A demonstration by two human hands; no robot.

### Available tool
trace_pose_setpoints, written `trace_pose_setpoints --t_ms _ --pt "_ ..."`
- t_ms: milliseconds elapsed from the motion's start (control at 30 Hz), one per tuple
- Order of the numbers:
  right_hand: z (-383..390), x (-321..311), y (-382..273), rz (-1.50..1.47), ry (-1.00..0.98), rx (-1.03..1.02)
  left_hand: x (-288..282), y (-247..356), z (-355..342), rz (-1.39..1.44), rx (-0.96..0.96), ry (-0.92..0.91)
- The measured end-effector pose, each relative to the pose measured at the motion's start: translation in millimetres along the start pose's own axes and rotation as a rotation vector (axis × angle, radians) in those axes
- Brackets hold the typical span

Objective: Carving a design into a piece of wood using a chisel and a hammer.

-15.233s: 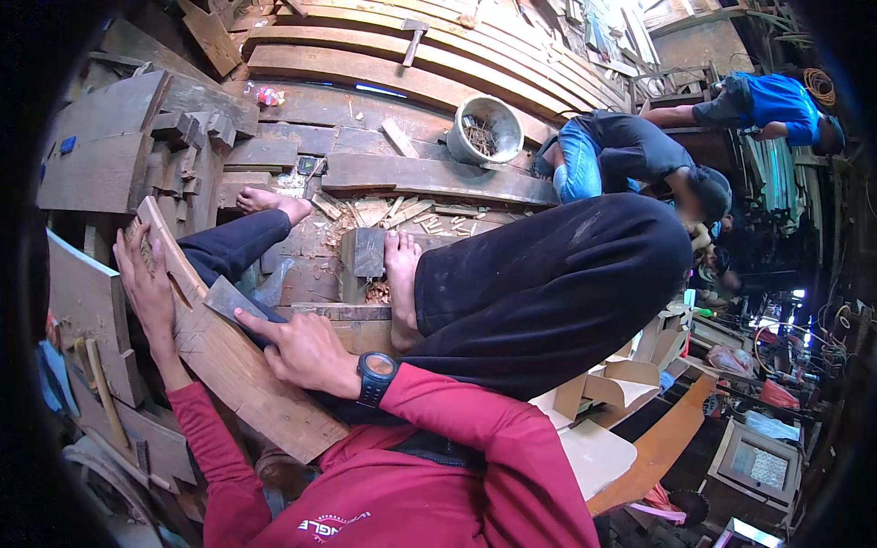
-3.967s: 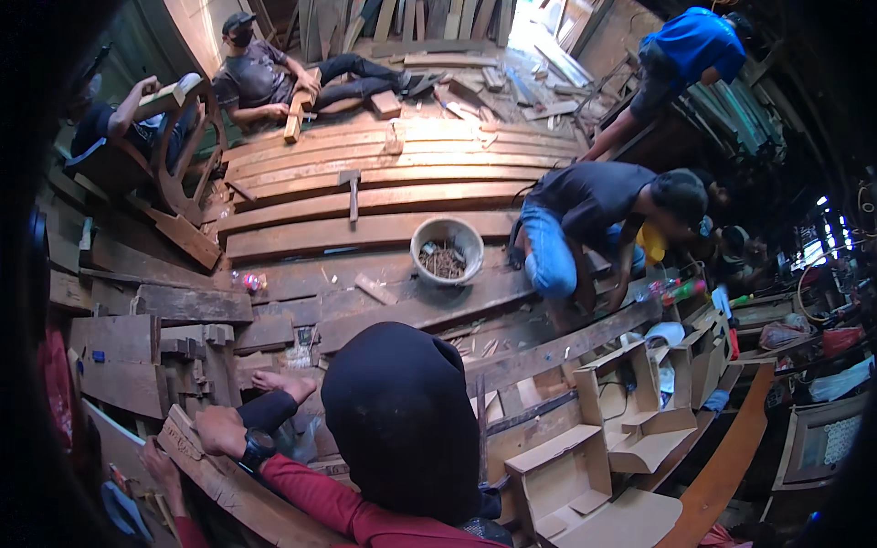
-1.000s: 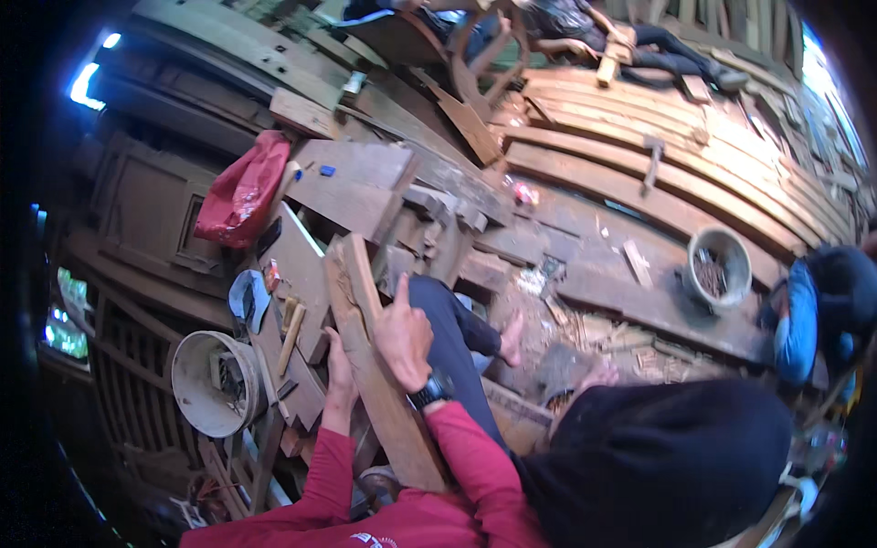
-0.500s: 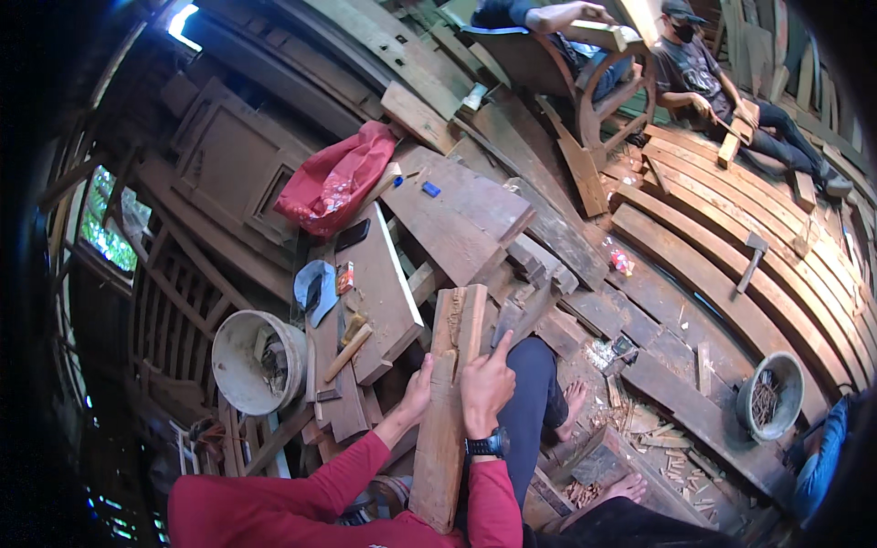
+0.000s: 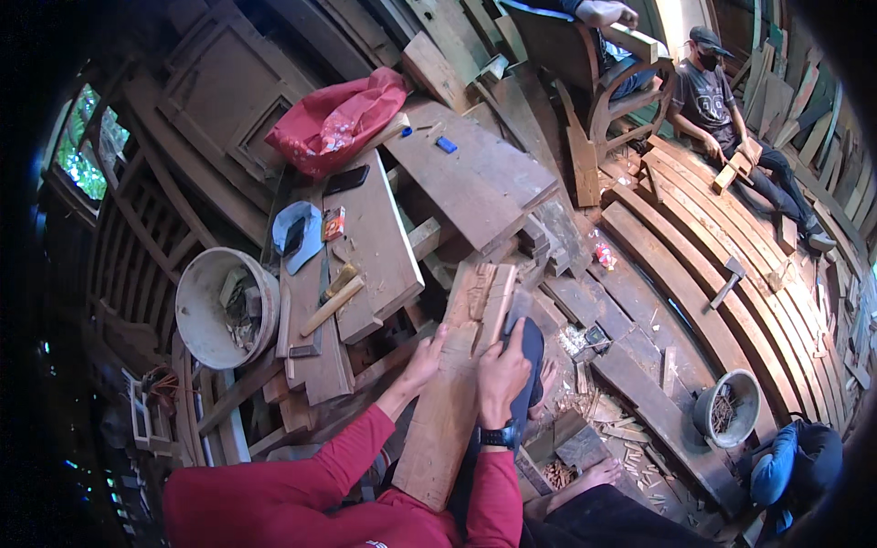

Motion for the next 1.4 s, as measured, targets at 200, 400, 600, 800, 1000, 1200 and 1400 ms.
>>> trace_pose_setpoints --t_ms 200,400,600,800,1000,1200,1400 --pt "-8.2 -23.4 3.6 -0.019 0.11 -0.002 27.7 11.8 -13.2 0.122 0.146 -0.076" --pt "-17.4 -38.7 6.7 0.074 0.145 0.041 44.8 -16.2 -30.5 0.124 0.181 0.059" --pt "-46.0 -77.0 10.1 -0.083 0.186 0.227 93.0 66.1 -29.5 0.067 0.124 -0.293" --pt "-123.0 -87.1 -5.1 -0.125 0.287 -0.084 124.1 122.6 -79.3 0.142 0.294 -0.244" --pt "-134.3 -79.8 -4.5 -0.195 0.15 -0.032 131.8 89.2 -92.9 0.215 0.15 -0.233" --pt "-131.0 -75.5 -0.5 -0.168 0.092 0.012 113.6 101.2 -66.7 0.118 0.295 -0.002" --pt "-107.1 -57.4 -4.4 -0.244 0.065 -0.004 91.2 85.4 -50.2 0.053 0.187 -0.064"
Point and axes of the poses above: each hand's wrist, its own z-axis away from the middle knuckle, its own x-axis out of the palm, y = z × x, the point moved 9 cm from there along -z, towards the middle knuckle, and after that the axes turned 2 degrees about x, right-handed, at the moved point
